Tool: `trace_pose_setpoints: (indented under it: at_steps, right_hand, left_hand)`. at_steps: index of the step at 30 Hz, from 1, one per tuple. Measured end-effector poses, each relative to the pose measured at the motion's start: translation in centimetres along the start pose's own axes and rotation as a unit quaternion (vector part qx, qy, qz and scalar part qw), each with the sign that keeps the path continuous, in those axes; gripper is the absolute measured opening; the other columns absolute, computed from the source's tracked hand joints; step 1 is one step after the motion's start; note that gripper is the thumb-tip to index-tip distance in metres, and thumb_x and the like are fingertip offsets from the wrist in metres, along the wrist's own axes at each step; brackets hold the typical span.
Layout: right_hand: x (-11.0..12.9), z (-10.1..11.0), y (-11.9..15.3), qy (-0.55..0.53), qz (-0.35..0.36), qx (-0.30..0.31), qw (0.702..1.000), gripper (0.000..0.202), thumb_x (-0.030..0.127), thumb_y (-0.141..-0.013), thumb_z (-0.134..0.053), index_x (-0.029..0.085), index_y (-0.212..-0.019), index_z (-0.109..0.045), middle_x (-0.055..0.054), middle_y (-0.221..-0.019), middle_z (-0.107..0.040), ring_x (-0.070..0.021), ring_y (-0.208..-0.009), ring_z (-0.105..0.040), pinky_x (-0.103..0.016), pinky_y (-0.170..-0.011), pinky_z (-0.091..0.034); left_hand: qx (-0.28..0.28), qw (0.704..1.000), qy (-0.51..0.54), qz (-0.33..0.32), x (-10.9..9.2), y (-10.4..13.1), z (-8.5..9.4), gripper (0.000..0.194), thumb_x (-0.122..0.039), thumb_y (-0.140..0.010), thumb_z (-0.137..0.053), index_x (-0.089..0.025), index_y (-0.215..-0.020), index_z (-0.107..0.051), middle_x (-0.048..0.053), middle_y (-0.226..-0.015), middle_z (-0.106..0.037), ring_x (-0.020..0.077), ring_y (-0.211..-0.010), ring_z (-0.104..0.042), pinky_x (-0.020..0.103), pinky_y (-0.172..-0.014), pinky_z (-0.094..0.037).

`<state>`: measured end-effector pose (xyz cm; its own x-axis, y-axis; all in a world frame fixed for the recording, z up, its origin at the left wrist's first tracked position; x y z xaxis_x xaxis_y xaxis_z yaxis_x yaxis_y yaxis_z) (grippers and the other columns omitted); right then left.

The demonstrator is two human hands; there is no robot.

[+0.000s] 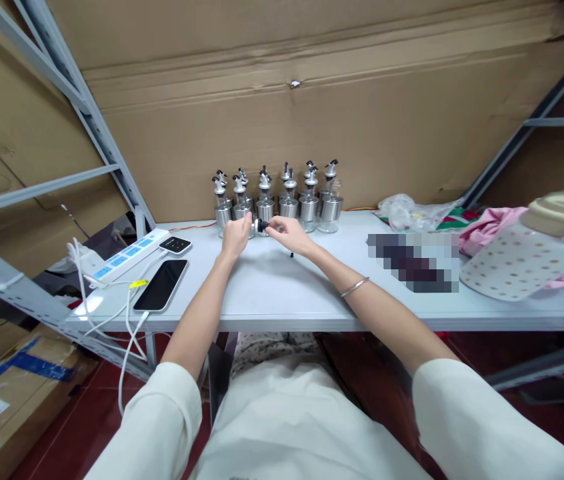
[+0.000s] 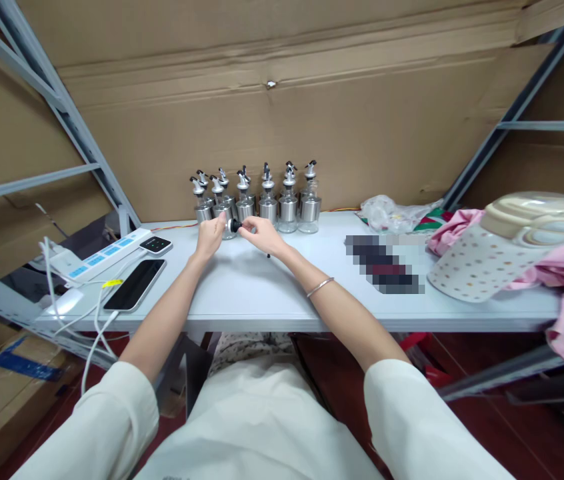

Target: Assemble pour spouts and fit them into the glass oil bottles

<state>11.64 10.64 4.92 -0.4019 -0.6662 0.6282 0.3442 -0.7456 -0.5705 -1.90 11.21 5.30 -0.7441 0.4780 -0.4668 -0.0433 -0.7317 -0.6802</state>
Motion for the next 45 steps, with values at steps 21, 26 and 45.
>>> trace_pose_setpoints:
  at_steps: [21,26,45]
  right_hand:
    - [1.5,0.5,0.0,0.057,0.087,-0.031,0.994,0.012,0.029,-0.076,-0.053,0.018,-0.074,-0.056,-0.004,-0.074,-0.062,-0.0162,-0.070,-0.055,-0.029,-0.067,-0.044]
    - [1.8,1.0,0.0,0.072,0.105,-0.049,0.991,0.008,0.026,-0.074,-0.055,0.018,-0.074,-0.055,-0.003,-0.074,-0.059,-0.0162,-0.070,-0.055,-0.028,-0.068,-0.043]
    - [3.7,1.0,1.0,0.159,0.204,-0.054,0.964,0.011,0.015,-0.078,-0.053,0.020,-0.087,-0.057,-0.008,-0.093,-0.058,-0.0208,-0.085,-0.055,-0.032,-0.076,-0.045]
  left_hand:
    - [0.033,0.995,-0.082,-0.035,-1.4,-0.2,0.4,0.048,-0.029,-0.096,-0.034,-0.016,-0.054,-0.054,0.002,-0.049,-0.049,0.0128,-0.054,-0.046,0.027,-0.061,-0.026]
    - [0.034,0.996,-0.070,-0.041,-1.6,-0.3,0.4,0.048,-0.027,-0.095,-0.036,-0.016,-0.051,-0.050,0.001,-0.050,-0.048,0.0127,-0.053,-0.045,0.028,-0.062,-0.026]
    - [0.035,0.999,-0.007,0.017,-0.4,-0.1,0.1,0.052,-0.041,-0.094,-0.025,-0.019,-0.048,-0.037,0.001,-0.049,-0.039,0.0123,-0.051,-0.039,0.028,-0.057,-0.024]
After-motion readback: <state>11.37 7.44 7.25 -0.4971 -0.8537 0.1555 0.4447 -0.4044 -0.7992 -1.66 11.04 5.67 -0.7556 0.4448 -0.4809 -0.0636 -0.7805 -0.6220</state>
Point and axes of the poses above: each hand's wrist, its own y-axis away from the middle knuckle, its own z-axis out of the back of the hand, x = y × z, the point moved 10 cm from there along -y, towards the middle knuckle
